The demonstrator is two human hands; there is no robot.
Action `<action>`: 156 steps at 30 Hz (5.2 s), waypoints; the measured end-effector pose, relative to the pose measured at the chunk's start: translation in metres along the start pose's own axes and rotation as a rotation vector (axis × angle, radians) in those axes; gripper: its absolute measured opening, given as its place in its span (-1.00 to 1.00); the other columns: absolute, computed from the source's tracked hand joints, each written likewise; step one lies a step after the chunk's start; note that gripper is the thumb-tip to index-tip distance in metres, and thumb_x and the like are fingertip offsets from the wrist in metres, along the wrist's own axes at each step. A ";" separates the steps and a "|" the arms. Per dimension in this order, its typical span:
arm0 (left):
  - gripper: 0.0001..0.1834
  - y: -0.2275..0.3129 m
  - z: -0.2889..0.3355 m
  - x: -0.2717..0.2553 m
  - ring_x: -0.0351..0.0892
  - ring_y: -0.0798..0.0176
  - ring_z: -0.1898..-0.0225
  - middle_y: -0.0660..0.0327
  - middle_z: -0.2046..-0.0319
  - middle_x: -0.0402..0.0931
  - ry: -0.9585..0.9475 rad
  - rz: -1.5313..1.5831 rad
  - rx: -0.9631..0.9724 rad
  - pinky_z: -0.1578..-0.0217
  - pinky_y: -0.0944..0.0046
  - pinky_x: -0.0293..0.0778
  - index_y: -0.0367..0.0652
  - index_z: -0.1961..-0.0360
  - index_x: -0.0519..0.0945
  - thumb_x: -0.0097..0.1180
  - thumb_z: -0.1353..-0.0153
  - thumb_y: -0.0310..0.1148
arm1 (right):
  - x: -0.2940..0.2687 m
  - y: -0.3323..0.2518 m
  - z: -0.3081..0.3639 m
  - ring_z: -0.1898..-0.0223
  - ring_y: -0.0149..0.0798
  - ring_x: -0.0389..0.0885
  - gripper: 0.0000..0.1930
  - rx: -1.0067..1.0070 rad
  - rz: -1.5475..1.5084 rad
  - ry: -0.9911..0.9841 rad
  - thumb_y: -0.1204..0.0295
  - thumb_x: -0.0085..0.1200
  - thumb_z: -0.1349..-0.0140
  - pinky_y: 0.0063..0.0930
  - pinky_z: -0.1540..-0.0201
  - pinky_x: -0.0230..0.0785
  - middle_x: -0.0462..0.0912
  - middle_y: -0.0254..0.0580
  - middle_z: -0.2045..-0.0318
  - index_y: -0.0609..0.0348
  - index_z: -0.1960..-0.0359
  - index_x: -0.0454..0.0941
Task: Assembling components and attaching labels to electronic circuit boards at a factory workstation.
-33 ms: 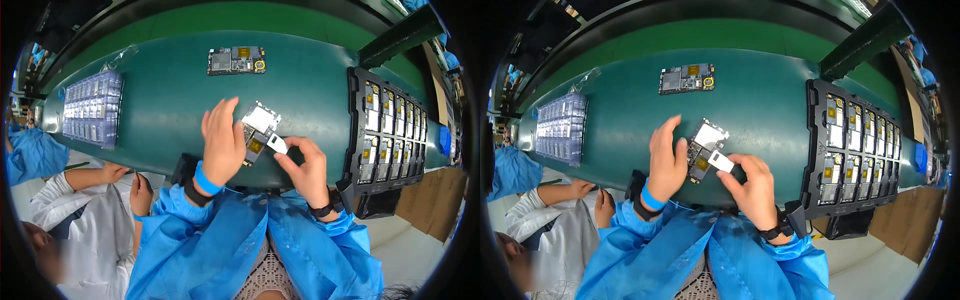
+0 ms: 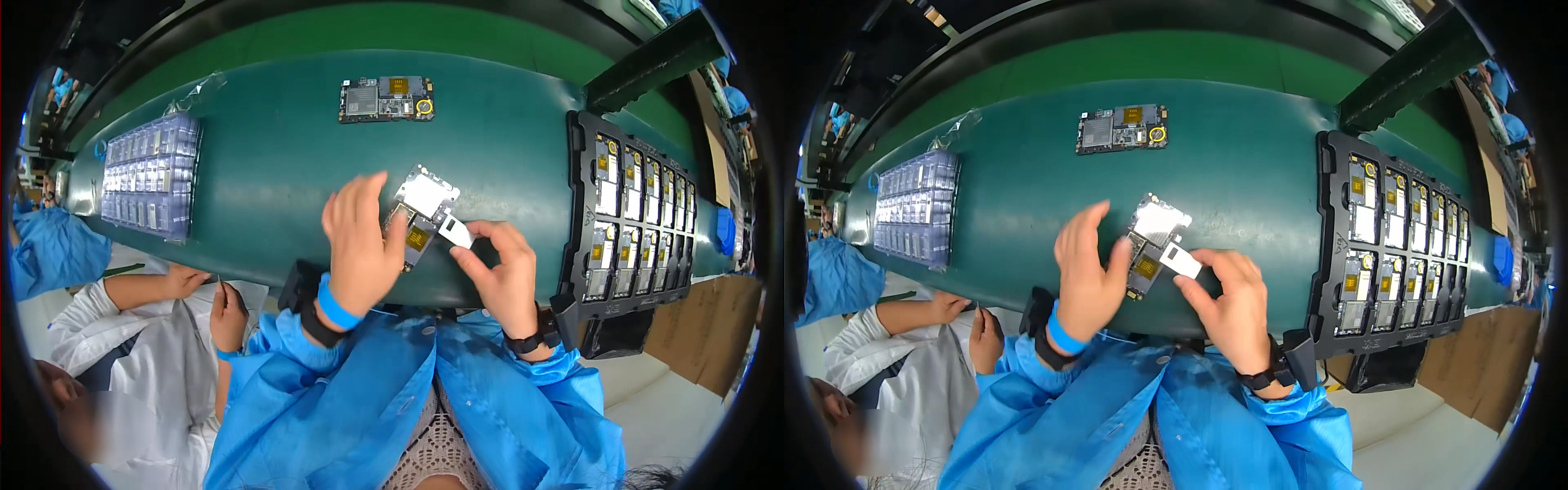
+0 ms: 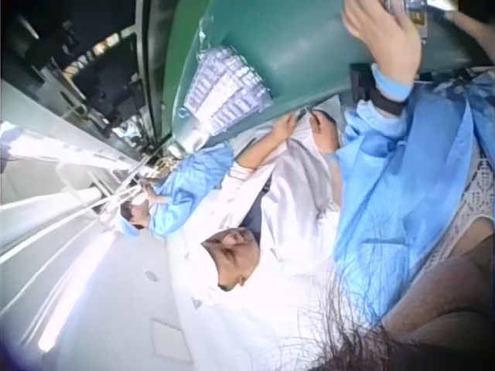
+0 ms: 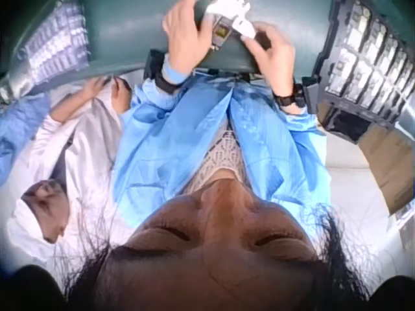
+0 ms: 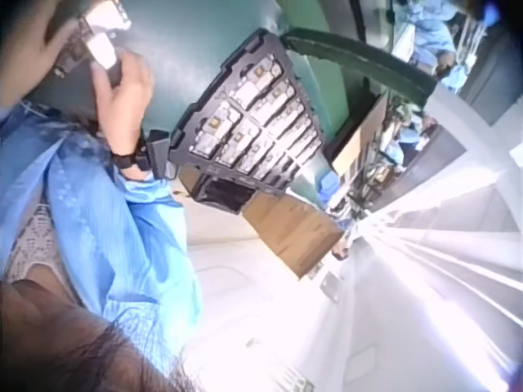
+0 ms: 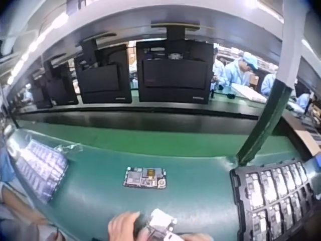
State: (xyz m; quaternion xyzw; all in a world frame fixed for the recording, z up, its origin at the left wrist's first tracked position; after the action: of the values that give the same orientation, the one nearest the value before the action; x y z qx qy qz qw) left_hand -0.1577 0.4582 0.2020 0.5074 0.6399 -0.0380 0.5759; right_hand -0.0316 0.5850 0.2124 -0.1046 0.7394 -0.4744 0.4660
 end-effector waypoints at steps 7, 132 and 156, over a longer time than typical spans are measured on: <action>-0.20 0.008 0.041 0.000 0.20 -0.03 -0.01 0.04 0.07 0.28 -0.079 -0.049 -0.137 -0.01 0.02 -0.01 -0.27 -0.06 0.26 0.34 0.22 -0.22 | 0.001 0.003 -0.004 0.32 -0.13 0.48 -0.71 -0.110 0.088 0.014 0.44 0.28 0.17 -0.35 0.22 0.29 0.57 -0.18 0.40 0.18 0.33 0.57; -0.42 -0.031 0.034 -0.005 0.11 -0.09 -0.19 0.07 -0.11 0.25 -0.298 0.117 0.074 -0.13 -0.17 -0.01 0.02 0.08 0.55 0.34 0.26 -0.19 | 0.040 -0.014 -0.033 0.31 -0.31 0.40 -0.74 -0.220 0.343 -0.268 0.42 0.28 0.23 0.00 -0.15 -0.18 0.39 -0.42 0.50 0.00 0.38 0.62; -0.42 -0.029 0.032 -0.006 0.11 -0.11 -0.18 0.03 -0.07 0.26 -0.315 0.092 0.078 -0.12 -0.18 0.00 -0.08 0.10 0.56 0.35 0.26 -0.20 | 0.032 0.001 -0.031 0.19 -0.26 0.36 -0.74 -0.184 0.263 -0.187 0.37 0.29 0.19 -0.06 -0.14 -0.13 0.40 -0.39 0.36 -0.01 0.36 0.62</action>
State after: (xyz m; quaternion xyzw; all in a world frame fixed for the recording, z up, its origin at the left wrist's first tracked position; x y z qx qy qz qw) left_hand -0.1565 0.4207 0.1805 0.5457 0.5159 -0.1155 0.6502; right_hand -0.0737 0.5850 0.1962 -0.0930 0.7403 -0.3280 0.5794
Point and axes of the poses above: each hand's wrist, its own z-axis away from the middle knuckle, its own x-axis out of the palm, y = z × x, the point moved 3 cm from there along -z, towards the middle knuckle
